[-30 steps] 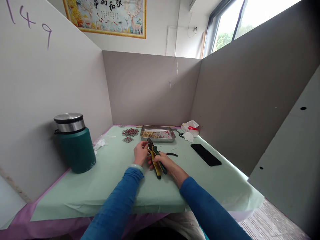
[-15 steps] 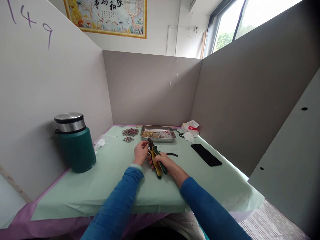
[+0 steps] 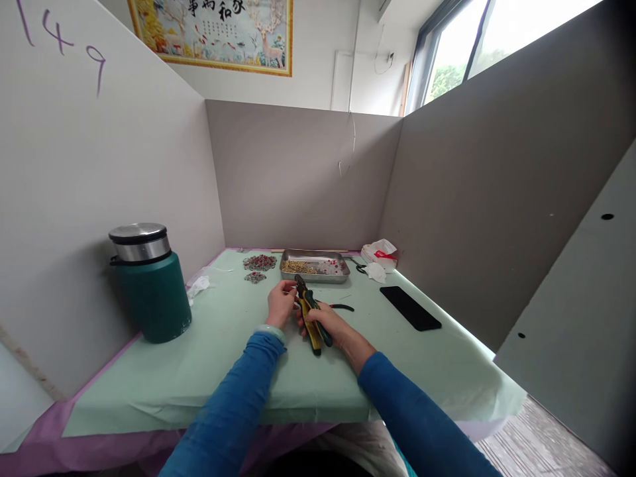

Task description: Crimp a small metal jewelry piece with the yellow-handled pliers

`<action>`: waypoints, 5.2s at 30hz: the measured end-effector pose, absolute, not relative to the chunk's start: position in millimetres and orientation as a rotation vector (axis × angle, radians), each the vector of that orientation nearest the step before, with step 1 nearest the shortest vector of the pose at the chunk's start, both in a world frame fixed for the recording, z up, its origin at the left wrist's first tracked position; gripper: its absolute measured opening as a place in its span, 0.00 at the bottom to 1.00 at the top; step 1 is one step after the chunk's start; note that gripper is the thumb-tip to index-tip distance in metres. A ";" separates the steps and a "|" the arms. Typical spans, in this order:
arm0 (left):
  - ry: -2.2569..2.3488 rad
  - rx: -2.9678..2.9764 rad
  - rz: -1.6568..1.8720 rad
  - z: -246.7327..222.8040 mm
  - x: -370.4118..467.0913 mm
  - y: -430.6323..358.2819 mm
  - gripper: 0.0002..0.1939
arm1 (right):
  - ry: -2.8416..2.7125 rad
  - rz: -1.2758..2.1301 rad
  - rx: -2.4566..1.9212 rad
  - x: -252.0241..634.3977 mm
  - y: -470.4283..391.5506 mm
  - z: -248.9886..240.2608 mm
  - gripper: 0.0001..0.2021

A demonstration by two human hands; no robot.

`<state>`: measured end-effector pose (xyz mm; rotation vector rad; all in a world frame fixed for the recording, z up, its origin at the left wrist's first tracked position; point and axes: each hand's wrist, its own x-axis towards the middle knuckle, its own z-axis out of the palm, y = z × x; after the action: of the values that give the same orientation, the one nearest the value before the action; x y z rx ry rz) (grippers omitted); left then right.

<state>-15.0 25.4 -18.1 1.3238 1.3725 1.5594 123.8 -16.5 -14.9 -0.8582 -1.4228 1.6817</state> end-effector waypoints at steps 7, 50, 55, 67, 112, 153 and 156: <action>1.427 1.335 1.551 -16.3 -14.8 23.1 0.09 | -1.410 1.695 -0.884 120.7 -20.3 -8.3 0.12; 1.518 1.573 1.669 -10.5 -14.0 22.6 0.08 | -1.346 1.613 -0.914 106.7 -16.5 -15.6 0.11; 1.497 1.456 1.602 -12.9 -16.1 24.7 0.09 | -1.338 1.637 -0.898 107.0 -16.6 -15.0 0.12; 1.799 1.624 1.605 -13.1 -26.5 25.8 0.08 | -1.357 1.718 -0.810 110.3 -15.8 -15.7 0.13; 1.232 1.301 2.032 10.6 -27.1 13.1 0.16 | -1.331 1.644 -0.894 112.9 -27.8 -3.7 0.10; 0.975 1.158 1.499 12.9 -15.9 1.1 0.14 | -1.631 0.374 -1.246 123.4 -14.3 -4.5 0.15; 0.976 1.244 1.403 12.6 -11.9 -1.4 0.13 | -1.464 0.535 -1.109 125.2 -8.3 -4.8 0.13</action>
<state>-11.9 -1.4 12.6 1.2442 0.9764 1.4029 125.2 -8.3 -4.8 -1.1091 -1.4642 0.5346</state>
